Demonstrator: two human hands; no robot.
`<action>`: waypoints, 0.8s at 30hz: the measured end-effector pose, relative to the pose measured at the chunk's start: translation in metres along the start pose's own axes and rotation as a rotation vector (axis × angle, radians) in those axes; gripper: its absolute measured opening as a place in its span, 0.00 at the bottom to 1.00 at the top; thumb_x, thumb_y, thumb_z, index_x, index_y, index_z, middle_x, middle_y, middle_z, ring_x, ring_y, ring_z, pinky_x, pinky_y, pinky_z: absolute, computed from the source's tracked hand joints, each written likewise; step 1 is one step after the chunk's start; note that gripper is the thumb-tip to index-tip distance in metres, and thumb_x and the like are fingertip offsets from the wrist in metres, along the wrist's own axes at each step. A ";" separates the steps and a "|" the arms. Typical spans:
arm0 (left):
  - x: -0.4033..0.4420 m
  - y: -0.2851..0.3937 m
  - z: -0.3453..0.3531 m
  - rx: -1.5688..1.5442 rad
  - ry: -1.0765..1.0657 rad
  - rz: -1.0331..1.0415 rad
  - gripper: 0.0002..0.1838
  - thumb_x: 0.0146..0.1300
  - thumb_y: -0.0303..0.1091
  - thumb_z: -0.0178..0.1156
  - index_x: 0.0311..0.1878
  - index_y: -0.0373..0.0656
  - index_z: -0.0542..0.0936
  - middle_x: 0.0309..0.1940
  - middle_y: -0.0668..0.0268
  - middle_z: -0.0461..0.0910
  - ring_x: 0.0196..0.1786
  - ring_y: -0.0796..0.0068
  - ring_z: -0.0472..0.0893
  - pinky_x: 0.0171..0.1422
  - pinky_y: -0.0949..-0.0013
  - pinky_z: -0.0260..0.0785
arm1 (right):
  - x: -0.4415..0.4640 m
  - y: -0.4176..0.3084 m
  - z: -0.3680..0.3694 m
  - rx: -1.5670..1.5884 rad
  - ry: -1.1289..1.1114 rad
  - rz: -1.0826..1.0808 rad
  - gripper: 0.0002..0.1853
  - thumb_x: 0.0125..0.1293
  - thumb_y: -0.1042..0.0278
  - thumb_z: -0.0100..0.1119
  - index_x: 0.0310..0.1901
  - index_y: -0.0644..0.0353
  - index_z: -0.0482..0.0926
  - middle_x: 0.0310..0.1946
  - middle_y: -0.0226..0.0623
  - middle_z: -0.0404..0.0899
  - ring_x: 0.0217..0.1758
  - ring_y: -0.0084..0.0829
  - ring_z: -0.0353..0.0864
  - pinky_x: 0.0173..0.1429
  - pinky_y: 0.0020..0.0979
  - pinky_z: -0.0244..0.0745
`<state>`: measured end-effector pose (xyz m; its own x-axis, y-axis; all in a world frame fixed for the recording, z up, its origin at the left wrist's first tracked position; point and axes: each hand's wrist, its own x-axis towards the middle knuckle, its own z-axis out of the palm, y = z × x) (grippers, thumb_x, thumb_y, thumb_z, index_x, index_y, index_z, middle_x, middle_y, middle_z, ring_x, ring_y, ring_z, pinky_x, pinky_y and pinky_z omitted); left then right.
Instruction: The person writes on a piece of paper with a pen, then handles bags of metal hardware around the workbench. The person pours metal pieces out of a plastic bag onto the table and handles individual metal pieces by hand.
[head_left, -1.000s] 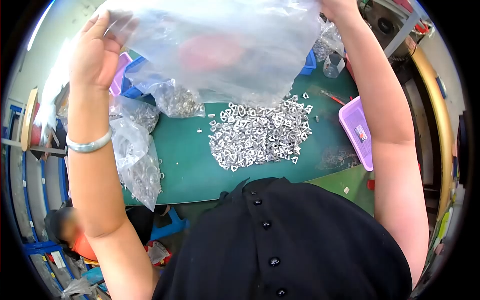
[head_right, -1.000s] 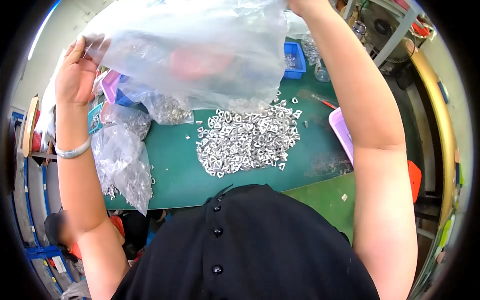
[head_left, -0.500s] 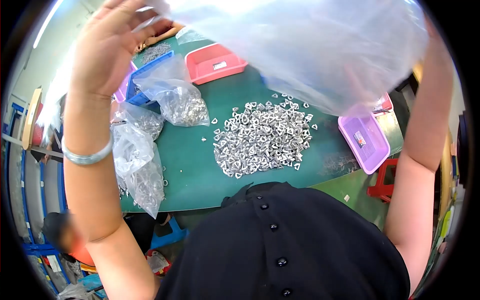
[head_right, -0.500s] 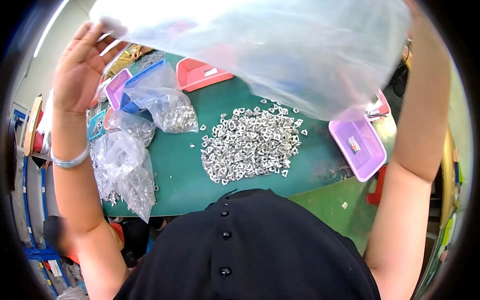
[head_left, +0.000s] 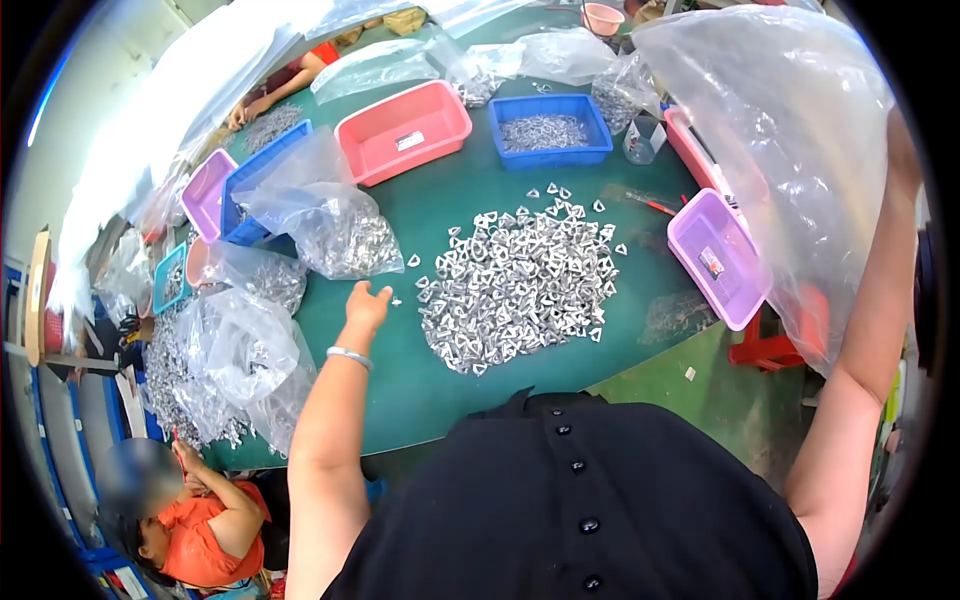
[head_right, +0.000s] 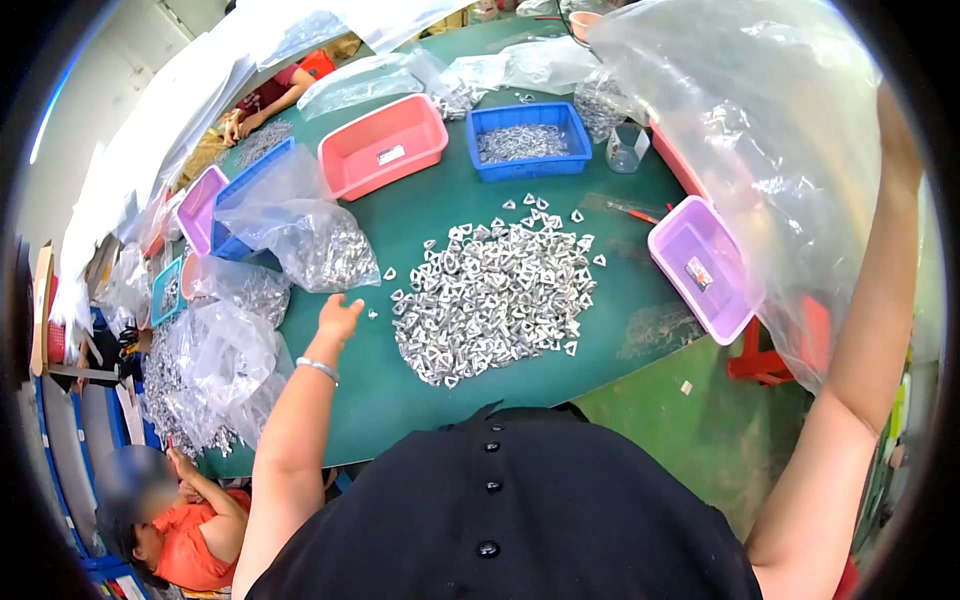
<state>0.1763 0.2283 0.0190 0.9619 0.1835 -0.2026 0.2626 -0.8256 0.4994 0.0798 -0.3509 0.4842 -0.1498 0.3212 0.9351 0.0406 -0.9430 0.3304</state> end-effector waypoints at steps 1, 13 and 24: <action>-0.003 -0.001 0.010 0.123 0.120 0.086 0.28 0.52 0.42 0.62 0.53 0.36 0.69 0.38 0.54 0.78 0.29 0.65 0.79 0.35 0.64 0.71 | -0.007 -0.002 0.006 -0.043 -0.078 -0.107 0.17 0.62 0.66 0.53 0.46 0.72 0.65 0.27 0.45 0.75 0.27 0.36 0.73 0.32 0.33 0.70; -0.004 -0.026 0.040 -0.555 -0.086 -0.256 0.08 0.62 0.30 0.49 0.33 0.37 0.76 0.25 0.61 0.77 0.28 0.71 0.76 0.34 0.70 0.70 | -0.247 -0.094 0.038 0.410 -1.108 0.127 0.25 0.51 0.81 0.53 0.54 0.59 0.70 0.60 0.43 0.62 0.61 0.43 0.63 0.62 0.35 0.60; -0.078 0.070 -0.045 -1.683 -0.484 -0.213 0.05 0.65 0.26 0.43 0.38 0.42 0.70 0.31 0.63 0.72 0.31 0.75 0.71 0.35 0.74 0.67 | -0.297 -0.110 0.026 0.271 -1.204 0.318 0.34 0.48 0.82 0.52 0.60 0.47 0.64 0.68 0.44 0.41 0.69 0.48 0.45 0.68 0.39 0.49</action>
<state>0.1234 0.1804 0.1077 0.8789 -0.2128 -0.4270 0.4551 0.6423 0.6167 0.1457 -0.3402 0.1738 0.8849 0.0952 0.4559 0.1304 -0.9904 -0.0461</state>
